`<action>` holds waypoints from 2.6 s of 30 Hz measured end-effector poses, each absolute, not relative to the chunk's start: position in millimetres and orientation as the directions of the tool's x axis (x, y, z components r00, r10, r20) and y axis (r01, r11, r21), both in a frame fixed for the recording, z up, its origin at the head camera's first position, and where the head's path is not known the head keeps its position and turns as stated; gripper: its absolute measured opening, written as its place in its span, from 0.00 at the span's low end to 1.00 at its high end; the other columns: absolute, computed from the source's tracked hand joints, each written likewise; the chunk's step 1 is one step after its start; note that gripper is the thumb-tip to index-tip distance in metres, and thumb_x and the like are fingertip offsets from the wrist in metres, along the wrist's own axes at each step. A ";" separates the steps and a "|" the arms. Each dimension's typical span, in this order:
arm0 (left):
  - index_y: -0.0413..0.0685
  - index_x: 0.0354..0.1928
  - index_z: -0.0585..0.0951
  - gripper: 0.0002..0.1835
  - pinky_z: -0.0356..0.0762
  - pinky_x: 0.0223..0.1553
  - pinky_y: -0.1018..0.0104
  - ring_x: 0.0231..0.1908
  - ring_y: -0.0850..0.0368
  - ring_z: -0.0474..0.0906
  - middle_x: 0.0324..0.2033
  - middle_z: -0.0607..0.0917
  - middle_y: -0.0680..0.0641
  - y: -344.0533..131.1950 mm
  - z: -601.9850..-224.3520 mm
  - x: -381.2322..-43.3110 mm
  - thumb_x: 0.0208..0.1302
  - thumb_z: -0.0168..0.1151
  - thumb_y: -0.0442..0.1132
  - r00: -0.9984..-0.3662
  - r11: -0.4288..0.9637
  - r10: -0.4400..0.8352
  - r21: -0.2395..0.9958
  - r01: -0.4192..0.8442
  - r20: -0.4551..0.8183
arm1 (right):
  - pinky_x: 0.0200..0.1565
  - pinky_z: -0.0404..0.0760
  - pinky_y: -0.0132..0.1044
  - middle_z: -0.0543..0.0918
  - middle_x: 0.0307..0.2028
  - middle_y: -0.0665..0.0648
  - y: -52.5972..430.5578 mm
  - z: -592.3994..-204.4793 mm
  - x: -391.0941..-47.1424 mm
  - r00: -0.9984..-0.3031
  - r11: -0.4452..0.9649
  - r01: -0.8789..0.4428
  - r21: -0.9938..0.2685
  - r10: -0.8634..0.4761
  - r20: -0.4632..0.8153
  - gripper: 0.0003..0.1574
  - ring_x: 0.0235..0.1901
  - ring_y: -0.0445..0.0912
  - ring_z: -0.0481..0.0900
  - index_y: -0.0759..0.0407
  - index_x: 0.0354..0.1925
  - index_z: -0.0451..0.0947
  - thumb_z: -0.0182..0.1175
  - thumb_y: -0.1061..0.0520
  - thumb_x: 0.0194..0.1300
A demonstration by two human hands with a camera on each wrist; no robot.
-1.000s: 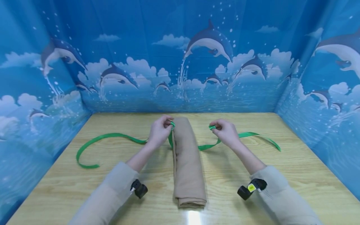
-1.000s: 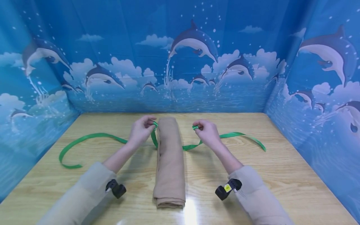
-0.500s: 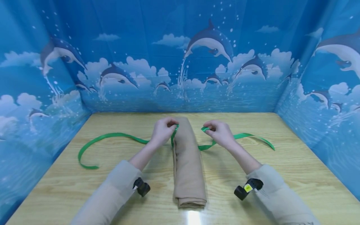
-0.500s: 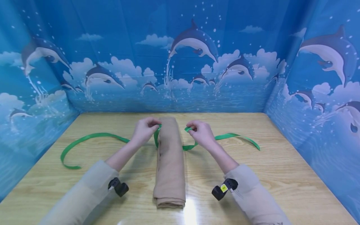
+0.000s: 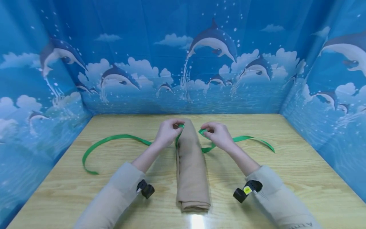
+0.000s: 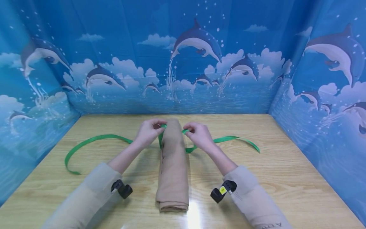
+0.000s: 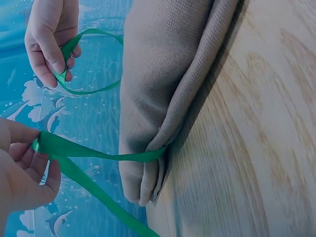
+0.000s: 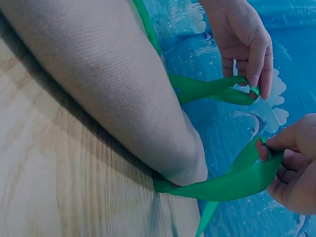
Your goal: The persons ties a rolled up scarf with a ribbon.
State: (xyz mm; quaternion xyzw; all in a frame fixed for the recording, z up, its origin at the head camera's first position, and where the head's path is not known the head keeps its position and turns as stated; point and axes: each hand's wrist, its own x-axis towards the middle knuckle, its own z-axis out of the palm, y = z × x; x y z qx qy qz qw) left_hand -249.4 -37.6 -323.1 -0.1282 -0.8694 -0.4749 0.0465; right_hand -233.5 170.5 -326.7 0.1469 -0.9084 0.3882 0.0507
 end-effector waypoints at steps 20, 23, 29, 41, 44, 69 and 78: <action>0.47 0.48 0.82 0.17 0.63 0.17 0.70 0.22 0.57 0.71 0.42 0.84 0.48 -29.5 -316.1 -250.9 0.62 0.50 0.28 -0.950 0.566 0.222 0.764 0.309 0.220 | 0.39 0.81 0.43 0.84 0.39 0.61 151.7 -330.9 -237.0 -0.956 0.560 -0.262 -0.786 -0.261 0.132 0.17 0.38 0.49 0.82 0.66 0.51 0.76 0.55 0.65 0.64; 0.47 0.48 0.82 0.16 0.64 0.18 0.70 0.25 0.57 0.73 0.41 0.85 0.48 -28.6 -315.0 -251.9 0.62 0.52 0.29 -0.942 0.579 0.239 0.744 0.333 0.236 | 0.38 0.81 0.42 0.84 0.38 0.61 149.5 -331.7 -237.2 -0.954 0.555 -0.266 -0.788 -0.271 0.131 0.17 0.37 0.49 0.82 0.68 0.52 0.75 0.56 0.65 0.64; 0.44 0.47 0.82 0.14 0.71 0.23 0.69 0.29 0.56 0.76 0.36 0.84 0.48 -26.8 -318.1 -253.2 0.61 0.55 0.29 -0.927 0.563 0.277 0.739 0.370 0.253 | 0.42 0.80 0.49 0.84 0.36 0.61 144.4 -332.9 -235.9 -0.958 0.493 -0.215 -0.843 -0.274 0.084 0.18 0.37 0.55 0.82 0.67 0.53 0.73 0.55 0.65 0.65; 0.45 0.48 0.82 0.12 0.74 0.28 0.68 0.31 0.57 0.78 0.37 0.84 0.48 -23.7 -323.5 -251.7 0.63 0.57 0.31 -0.922 0.474 0.290 0.799 0.371 0.256 | 0.41 0.82 0.43 0.83 0.40 0.66 136.4 -337.5 -237.0 -0.961 0.262 -0.086 -0.961 -0.277 0.010 0.30 0.37 0.54 0.82 0.67 0.64 0.61 0.54 0.67 0.65; 0.46 0.48 0.82 0.12 0.75 0.30 0.68 0.31 0.59 0.78 0.37 0.84 0.48 -23.1 -323.8 -251.5 0.63 0.57 0.31 -0.919 0.453 0.307 0.811 0.370 0.248 | 0.39 0.81 0.40 0.84 0.38 0.64 136.1 -338.9 -238.8 -0.961 0.210 -0.067 -0.975 -0.278 0.006 0.32 0.34 0.50 0.82 0.67 0.65 0.60 0.54 0.68 0.64; 0.44 0.44 0.83 0.09 0.79 0.40 0.63 0.41 0.54 0.80 0.37 0.85 0.47 -19.5 -329.3 -248.3 0.61 0.60 0.32 -0.956 0.333 0.224 0.907 0.259 0.190 | 0.40 0.82 0.36 0.84 0.35 0.56 128.8 -339.4 -239.7 -0.986 0.004 0.012 -1.000 -0.168 -0.013 0.22 0.29 0.39 0.82 0.74 0.55 0.69 0.52 0.72 0.62; 0.44 0.43 0.84 0.10 0.80 0.37 0.64 0.41 0.54 0.82 0.36 0.86 0.46 -18.7 -331.9 -245.8 0.60 0.61 0.31 -0.943 0.403 0.220 0.858 0.320 0.248 | 0.30 0.79 0.29 0.84 0.38 0.56 131.6 -341.2 -240.3 -0.985 -0.007 0.016 -1.000 -0.174 -0.015 0.25 0.28 0.39 0.82 0.71 0.57 0.69 0.53 0.71 0.60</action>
